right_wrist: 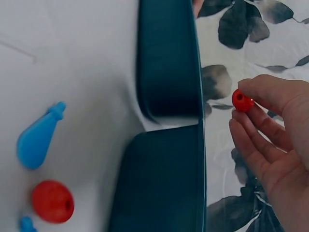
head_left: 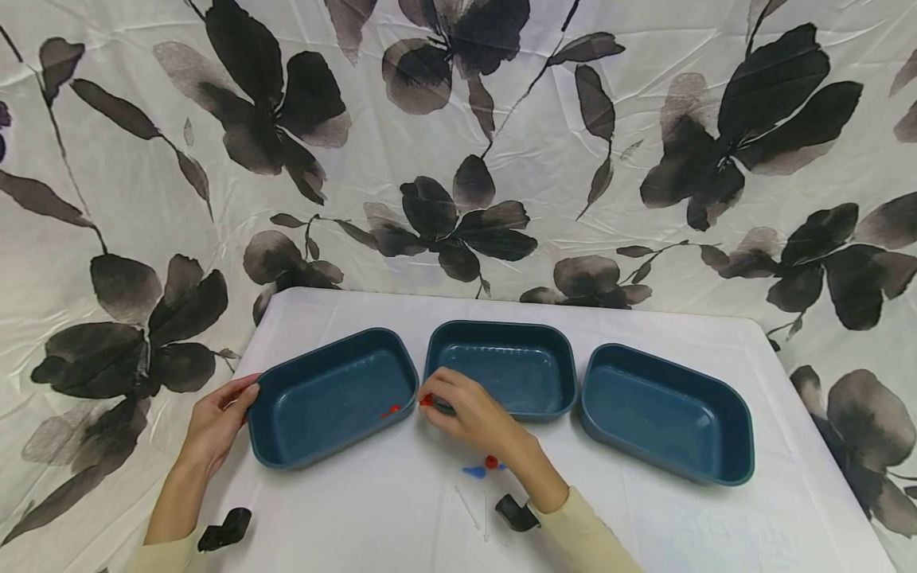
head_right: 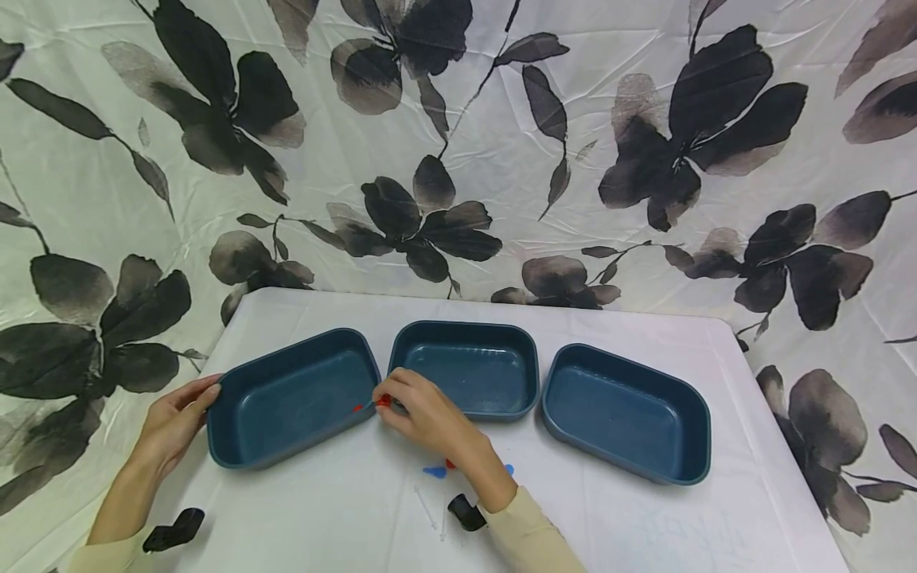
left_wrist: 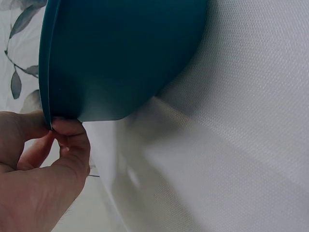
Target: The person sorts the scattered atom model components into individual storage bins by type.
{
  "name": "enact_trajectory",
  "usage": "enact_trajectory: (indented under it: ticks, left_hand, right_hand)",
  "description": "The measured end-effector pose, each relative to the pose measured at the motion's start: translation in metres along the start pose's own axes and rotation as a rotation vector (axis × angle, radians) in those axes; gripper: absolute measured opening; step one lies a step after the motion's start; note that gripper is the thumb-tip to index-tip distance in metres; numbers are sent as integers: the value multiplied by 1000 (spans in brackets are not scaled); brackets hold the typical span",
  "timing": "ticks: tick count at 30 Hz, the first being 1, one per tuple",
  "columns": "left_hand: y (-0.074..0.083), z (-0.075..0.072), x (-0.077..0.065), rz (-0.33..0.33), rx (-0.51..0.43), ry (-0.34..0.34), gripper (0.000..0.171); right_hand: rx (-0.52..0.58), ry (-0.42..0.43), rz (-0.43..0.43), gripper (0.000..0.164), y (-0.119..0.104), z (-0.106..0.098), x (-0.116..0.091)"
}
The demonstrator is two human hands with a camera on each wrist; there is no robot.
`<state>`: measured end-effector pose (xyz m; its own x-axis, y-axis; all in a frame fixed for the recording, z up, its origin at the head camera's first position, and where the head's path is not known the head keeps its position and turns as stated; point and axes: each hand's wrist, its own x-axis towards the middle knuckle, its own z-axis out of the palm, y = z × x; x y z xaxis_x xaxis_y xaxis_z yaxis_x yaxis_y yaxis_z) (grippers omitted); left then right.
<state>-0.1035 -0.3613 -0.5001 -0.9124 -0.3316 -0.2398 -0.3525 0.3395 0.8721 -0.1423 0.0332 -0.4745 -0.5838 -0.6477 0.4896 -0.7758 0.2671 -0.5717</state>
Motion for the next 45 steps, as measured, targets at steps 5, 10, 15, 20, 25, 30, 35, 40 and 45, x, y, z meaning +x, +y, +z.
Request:
enact_trajectory:
  ticks: [5,10,15,20,25,30,35,40,45]
  left_hand:
    - [-1,0,0,-6,-4,6,57]
    - [-1,-1,0,-3,-2,9,57]
    - [-1,0,0,-4,-7,8,57]
    - [2,0,1,-1,-8,7,56]
    - [2,0,1,-9,-2,5,57]
    - [2,1,1,-17,-2,11,55]
    - [0,1,0,-17,-6,6,56]
    - [-1,0,0,-6,-9,3,56]
    - [-1,0,1,3,-10,9,57]
  right_hand:
    - [19,-5,13,9,1,5,9]
    - [58,20,-1,9,1,12,18]
    - [81,71,-29,10,2,19,27]
    - [93,68,-50,11,3,26,37]
    - [92,51,-50,11,4,33,45]
    - [79,5,-33,12,3,39,51]
    - [35,-45,-14,12,4,44,54]
    - [8,-103,0,13,9,51,58]
    - [-23,-170,10,14,14,59,60]
